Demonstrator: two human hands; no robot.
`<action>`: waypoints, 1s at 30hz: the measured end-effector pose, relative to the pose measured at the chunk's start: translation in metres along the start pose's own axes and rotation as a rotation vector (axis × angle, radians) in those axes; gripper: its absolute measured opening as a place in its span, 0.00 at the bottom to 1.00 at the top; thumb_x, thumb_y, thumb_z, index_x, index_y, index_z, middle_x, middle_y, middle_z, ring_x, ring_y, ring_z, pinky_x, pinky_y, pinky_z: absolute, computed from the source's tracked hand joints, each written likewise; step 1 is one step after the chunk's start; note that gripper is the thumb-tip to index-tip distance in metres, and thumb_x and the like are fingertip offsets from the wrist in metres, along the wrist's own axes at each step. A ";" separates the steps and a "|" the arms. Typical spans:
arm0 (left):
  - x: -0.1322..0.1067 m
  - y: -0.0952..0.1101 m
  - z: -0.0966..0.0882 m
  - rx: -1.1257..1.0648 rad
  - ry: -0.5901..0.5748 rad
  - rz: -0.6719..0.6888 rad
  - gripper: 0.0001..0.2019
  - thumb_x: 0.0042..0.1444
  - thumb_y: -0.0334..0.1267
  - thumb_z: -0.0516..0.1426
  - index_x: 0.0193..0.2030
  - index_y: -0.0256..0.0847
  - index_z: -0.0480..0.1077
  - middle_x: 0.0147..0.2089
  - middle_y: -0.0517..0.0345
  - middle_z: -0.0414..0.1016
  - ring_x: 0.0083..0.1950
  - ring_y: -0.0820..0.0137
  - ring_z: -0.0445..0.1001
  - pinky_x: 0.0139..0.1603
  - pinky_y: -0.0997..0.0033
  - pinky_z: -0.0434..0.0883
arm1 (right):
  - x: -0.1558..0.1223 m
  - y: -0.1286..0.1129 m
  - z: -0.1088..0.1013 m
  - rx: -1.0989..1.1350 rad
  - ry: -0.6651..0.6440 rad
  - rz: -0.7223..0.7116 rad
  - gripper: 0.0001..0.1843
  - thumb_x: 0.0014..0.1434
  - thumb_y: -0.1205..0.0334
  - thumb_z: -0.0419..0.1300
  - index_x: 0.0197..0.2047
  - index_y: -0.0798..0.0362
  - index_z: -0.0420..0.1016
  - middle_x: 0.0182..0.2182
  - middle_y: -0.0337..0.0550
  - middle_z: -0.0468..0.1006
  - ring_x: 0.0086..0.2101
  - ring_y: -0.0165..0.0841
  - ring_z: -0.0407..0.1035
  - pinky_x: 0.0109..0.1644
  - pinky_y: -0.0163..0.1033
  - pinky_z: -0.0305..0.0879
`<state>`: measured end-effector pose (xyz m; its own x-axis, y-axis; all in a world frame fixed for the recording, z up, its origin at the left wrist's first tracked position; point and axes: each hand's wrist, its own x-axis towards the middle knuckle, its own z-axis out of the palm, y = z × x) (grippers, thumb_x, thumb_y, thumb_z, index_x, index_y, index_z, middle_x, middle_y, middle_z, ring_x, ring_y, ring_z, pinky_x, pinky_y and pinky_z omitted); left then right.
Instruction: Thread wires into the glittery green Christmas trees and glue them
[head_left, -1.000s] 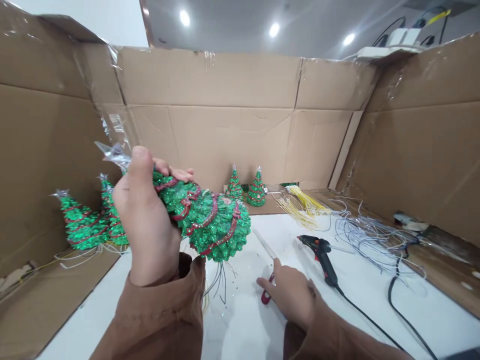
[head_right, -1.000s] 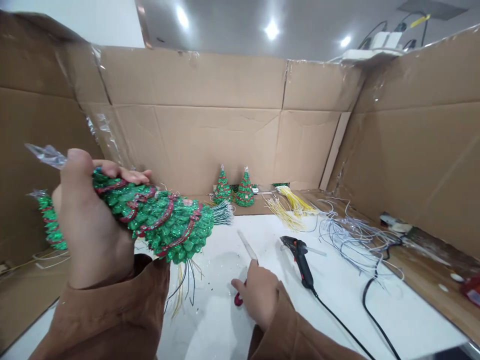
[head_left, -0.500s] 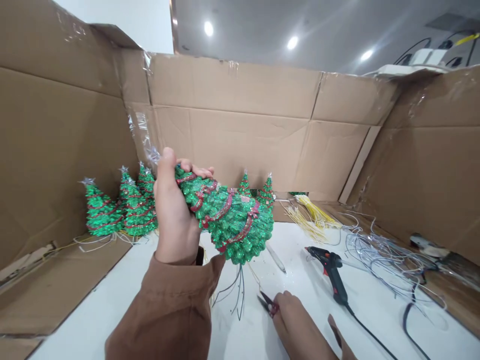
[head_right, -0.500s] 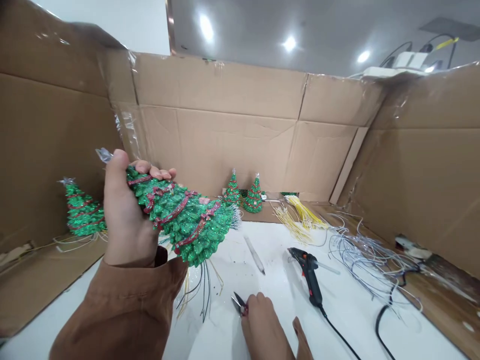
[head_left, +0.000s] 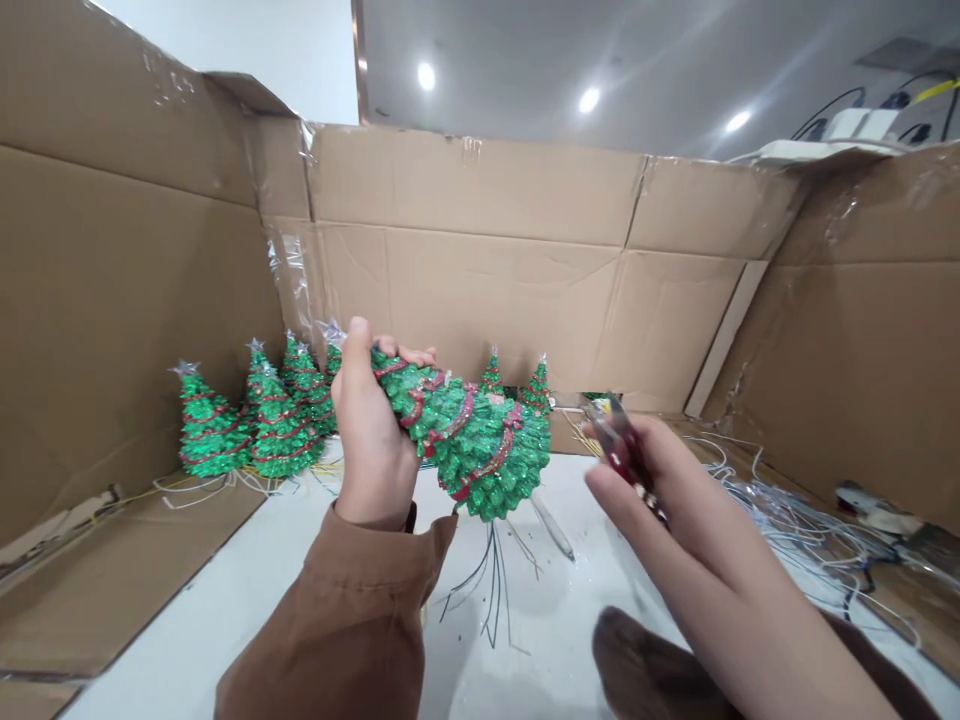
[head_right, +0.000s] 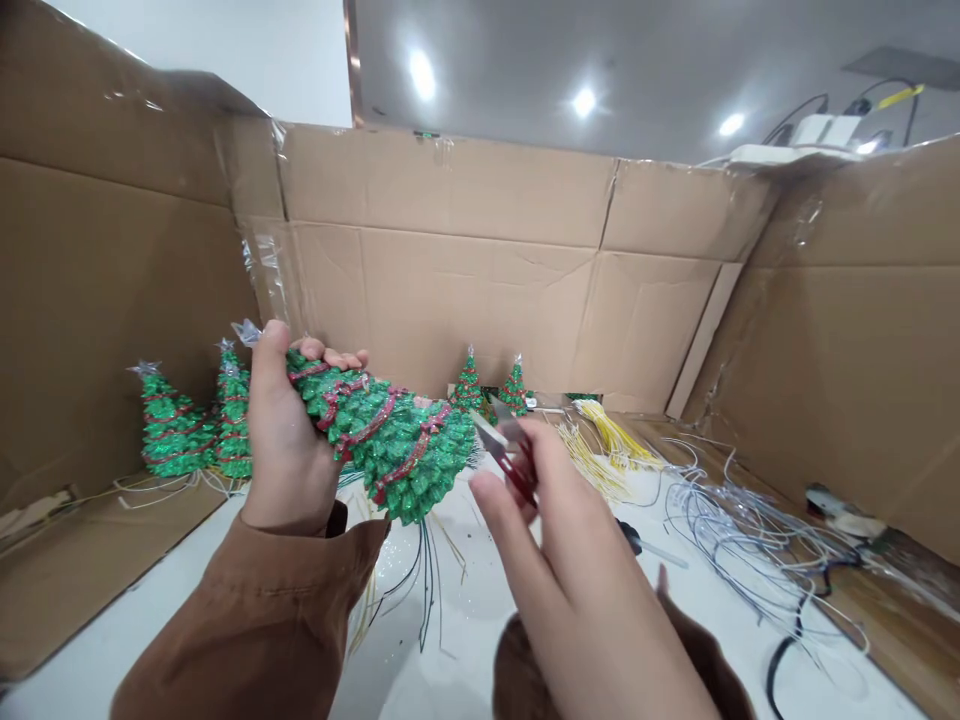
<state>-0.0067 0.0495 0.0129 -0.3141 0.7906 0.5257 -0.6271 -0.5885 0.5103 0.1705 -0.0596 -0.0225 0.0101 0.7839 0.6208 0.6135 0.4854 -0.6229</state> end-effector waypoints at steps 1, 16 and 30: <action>-0.001 -0.002 0.001 0.024 -0.008 0.036 0.16 0.58 0.45 0.53 0.21 0.41 0.63 0.18 0.64 0.68 0.24 0.75 0.70 0.42 0.69 0.72 | 0.010 -0.004 0.003 0.006 -0.012 -0.010 0.14 0.64 0.50 0.49 0.47 0.48 0.66 0.35 0.43 0.74 0.34 0.34 0.70 0.32 0.34 0.66; -0.015 -0.020 0.015 0.287 -0.059 0.406 0.16 0.58 0.45 0.55 0.21 0.42 0.66 0.18 0.63 0.68 0.22 0.73 0.70 0.42 0.62 0.75 | 0.041 -0.005 0.029 0.063 -0.161 -0.016 0.11 0.62 0.60 0.53 0.45 0.52 0.73 0.24 0.35 0.72 0.23 0.27 0.60 0.25 0.32 0.52; -0.020 -0.020 0.021 0.335 -0.058 0.457 0.18 0.59 0.46 0.53 0.21 0.40 0.65 0.18 0.61 0.69 0.22 0.72 0.71 0.42 0.60 0.74 | 0.040 -0.005 0.029 0.085 -0.121 -0.055 0.09 0.62 0.62 0.53 0.43 0.52 0.73 0.24 0.33 0.71 0.24 0.25 0.59 0.26 0.32 0.52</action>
<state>0.0268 0.0413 0.0064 -0.4545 0.4383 0.7754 -0.1738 -0.8975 0.4054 0.1452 -0.0197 -0.0081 -0.1200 0.7938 0.5963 0.5410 0.5559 -0.6311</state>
